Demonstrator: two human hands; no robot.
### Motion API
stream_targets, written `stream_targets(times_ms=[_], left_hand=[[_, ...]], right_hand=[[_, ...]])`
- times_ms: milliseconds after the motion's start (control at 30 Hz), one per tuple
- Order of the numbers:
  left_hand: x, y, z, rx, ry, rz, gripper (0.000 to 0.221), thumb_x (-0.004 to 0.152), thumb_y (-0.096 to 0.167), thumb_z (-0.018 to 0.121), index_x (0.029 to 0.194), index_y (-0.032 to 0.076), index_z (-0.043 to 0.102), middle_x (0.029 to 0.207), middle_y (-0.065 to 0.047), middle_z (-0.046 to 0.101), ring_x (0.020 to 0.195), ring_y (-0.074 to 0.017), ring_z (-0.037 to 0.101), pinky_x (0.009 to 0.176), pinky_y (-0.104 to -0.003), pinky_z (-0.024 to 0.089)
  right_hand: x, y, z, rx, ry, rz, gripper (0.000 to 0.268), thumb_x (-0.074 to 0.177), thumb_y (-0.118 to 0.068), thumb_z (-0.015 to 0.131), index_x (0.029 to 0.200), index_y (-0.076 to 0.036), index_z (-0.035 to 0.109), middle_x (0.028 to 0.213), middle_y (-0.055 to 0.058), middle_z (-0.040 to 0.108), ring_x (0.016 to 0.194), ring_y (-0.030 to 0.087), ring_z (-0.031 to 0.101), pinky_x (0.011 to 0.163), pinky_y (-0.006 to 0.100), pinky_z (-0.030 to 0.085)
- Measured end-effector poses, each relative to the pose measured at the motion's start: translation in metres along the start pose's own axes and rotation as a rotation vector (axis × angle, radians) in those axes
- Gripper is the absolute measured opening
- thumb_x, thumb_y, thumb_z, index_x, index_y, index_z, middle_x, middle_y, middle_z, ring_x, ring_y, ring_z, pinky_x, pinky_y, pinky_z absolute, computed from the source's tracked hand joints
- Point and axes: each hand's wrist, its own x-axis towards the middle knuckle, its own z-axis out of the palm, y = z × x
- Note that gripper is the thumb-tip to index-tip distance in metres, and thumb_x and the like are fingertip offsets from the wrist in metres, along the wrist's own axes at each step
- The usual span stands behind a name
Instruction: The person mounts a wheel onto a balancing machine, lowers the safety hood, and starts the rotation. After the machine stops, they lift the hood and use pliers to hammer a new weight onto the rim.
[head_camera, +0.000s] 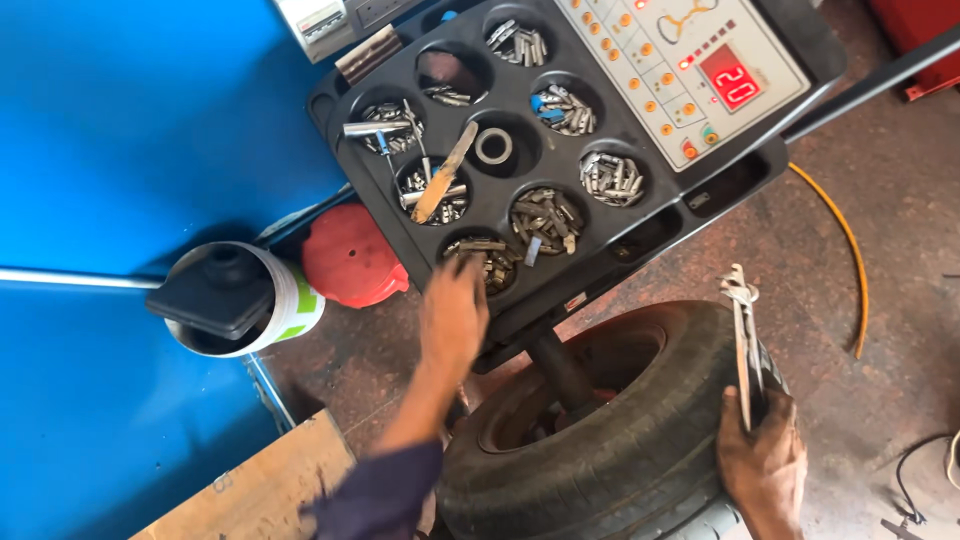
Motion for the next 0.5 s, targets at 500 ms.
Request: stream_targets(times_ms=[500], left_hand=[[0.056,-0.008,-0.019,0.139,-0.113,0.165,0.019,0.090,0.011,0.070,0.108,0.005,0.066,0.111,-0.013,0.064,0.113,-0.0354,0.057,0.095,-0.052,0.045]], right_hand=[[-0.011,0.047,0.026,-0.071,0.043,0.084,0.042,0.102,-0.032,0.071,0.131,-0.005,0.057,0.106,0.025,0.070,0.096,0.045,0.069,0.090,0.054,0.054]])
